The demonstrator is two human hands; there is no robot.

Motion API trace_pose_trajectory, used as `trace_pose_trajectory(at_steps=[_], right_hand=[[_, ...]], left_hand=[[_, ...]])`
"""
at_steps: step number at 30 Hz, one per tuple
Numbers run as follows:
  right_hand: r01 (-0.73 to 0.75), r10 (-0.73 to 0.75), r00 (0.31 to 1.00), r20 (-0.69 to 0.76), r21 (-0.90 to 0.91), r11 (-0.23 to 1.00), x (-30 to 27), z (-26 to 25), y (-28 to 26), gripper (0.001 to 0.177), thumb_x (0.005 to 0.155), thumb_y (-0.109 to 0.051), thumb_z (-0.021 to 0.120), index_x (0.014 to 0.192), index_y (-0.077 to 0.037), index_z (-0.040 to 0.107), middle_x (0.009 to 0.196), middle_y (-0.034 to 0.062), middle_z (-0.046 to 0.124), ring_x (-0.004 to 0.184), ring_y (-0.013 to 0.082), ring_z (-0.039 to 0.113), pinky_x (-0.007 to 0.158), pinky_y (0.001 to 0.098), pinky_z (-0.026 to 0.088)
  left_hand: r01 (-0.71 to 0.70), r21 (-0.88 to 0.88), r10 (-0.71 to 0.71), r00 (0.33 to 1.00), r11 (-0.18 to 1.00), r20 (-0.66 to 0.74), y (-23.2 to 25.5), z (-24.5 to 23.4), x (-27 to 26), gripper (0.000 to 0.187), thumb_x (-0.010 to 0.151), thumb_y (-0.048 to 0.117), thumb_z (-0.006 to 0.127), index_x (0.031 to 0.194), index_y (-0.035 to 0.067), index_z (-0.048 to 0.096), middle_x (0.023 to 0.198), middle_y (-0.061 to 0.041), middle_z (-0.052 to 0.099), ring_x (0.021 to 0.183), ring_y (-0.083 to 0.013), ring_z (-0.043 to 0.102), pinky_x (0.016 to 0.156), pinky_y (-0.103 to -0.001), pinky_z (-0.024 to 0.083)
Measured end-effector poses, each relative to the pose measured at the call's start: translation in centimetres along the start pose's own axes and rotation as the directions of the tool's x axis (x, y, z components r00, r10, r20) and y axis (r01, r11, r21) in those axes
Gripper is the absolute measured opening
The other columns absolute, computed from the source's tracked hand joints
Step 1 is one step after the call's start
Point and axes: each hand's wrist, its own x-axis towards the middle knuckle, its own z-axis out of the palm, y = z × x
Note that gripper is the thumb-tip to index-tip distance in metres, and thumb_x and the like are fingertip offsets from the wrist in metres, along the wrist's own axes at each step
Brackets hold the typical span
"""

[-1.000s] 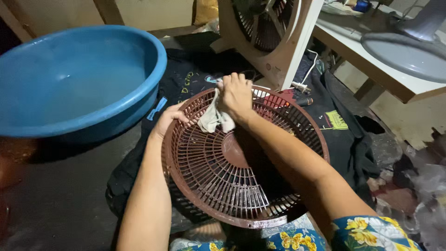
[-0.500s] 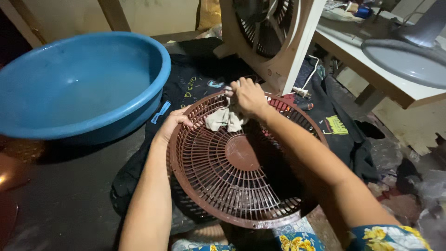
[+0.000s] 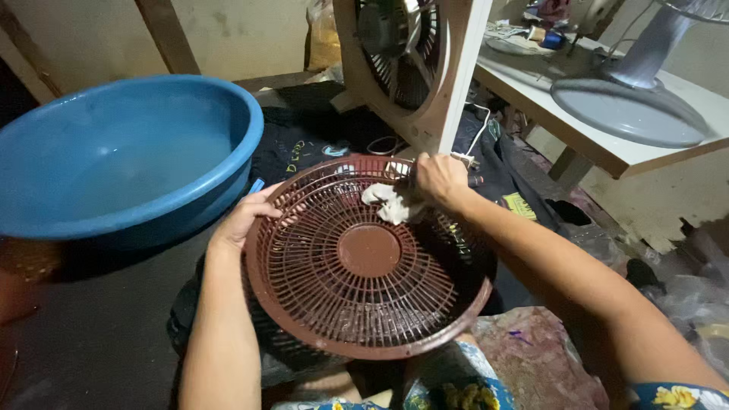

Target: The person wipes a brown fan cage with a cloth, then wipes the fan blades. The cage is placed into a blue basin of water.

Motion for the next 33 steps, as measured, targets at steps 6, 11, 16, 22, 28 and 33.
trace_pose_trajectory(at_steps=[6,11,16,22,28,33], right_hand=[[0.378,-0.337,0.895,-0.291,0.095,0.921,-0.2,-1.8,-3.6,0.037,0.092,-0.006,0.051,0.127,-0.002,0.061,0.112,0.0208,0.069,0.088,0.0349,0.073,0.064,0.0431,0.059],[0.783,-0.673,0.536,-0.510,0.002,0.622,-1.3,1.2,-11.2,0.048,0.087,-0.042,0.055,0.128,-0.017,0.059,0.129,0.0204,0.066,0.120,0.0341,0.065,0.079,0.0460,0.060],[0.424,-0.385,0.904,-0.188,0.267,0.865,-2.4,2.9,-16.8,0.057,0.059,-0.002,0.061,0.116,-0.001,0.072,0.130,0.0306,0.064,0.105,0.0441,0.070,0.076,0.0524,0.061],[0.382,-0.458,0.870,0.183,0.339,0.860,-8.4,-1.1,-25.5,0.023,0.091,-0.009,0.061,0.107,-0.002,0.076,0.112,0.0257,0.076,0.098,0.0349,0.077,0.081,0.0435,0.062],[0.770,-0.663,0.632,-0.402,0.232,0.594,-11.6,-3.8,-23.1,0.072,0.052,-0.007,0.061,0.122,0.008,0.061,0.127,0.0401,0.059,0.087,0.0426,0.074,0.063,0.0475,0.061],[0.406,-0.532,0.797,0.287,0.399,0.822,-6.5,-3.5,-22.2,0.031,0.087,-0.003,0.057,0.116,0.005,0.063,0.121,0.0282,0.064,0.088,0.0381,0.075,0.071,0.0462,0.062]], left_hand=[[-0.012,0.045,0.012,1.000,0.999,-0.003,-1.1,-2.1,1.5,0.078,0.071,-0.004,0.050,0.149,-0.007,0.050,0.117,-0.017,0.071,0.095,-0.0207,0.069,0.086,-0.032,0.056],[-0.038,-0.075,0.038,0.999,0.996,-0.008,-1.9,-2.5,2.1,0.077,0.070,0.000,0.048,0.146,-0.006,0.051,0.119,-0.016,0.071,0.096,-0.0202,0.070,0.088,-0.030,0.056],[-0.078,-0.130,0.082,0.996,0.988,0.032,-2.8,-3.0,2.9,0.075,0.074,0.002,0.048,0.148,-0.010,0.053,0.120,-0.020,0.070,0.095,-0.0220,0.068,0.087,-0.031,0.055],[-0.106,-0.018,0.104,0.991,0.994,-0.079,-3.5,-4.4,3.3,0.072,0.072,0.001,0.047,0.143,-0.012,0.055,0.121,-0.019,0.070,0.096,-0.0219,0.068,0.088,-0.028,0.054],[-0.120,0.002,0.120,0.992,0.993,-0.040,-4.0,-4.7,3.3,0.072,0.074,0.002,0.048,0.145,-0.012,0.056,0.114,-0.022,0.070,0.092,-0.0237,0.068,0.085,-0.030,0.055],[-0.073,-0.069,0.068,0.995,0.995,-0.070,-3.2,-3.7,2.6,0.073,0.072,0.001,0.047,0.144,-0.010,0.055,0.125,-0.017,0.070,0.100,-0.0203,0.067,0.091,-0.028,0.052]])
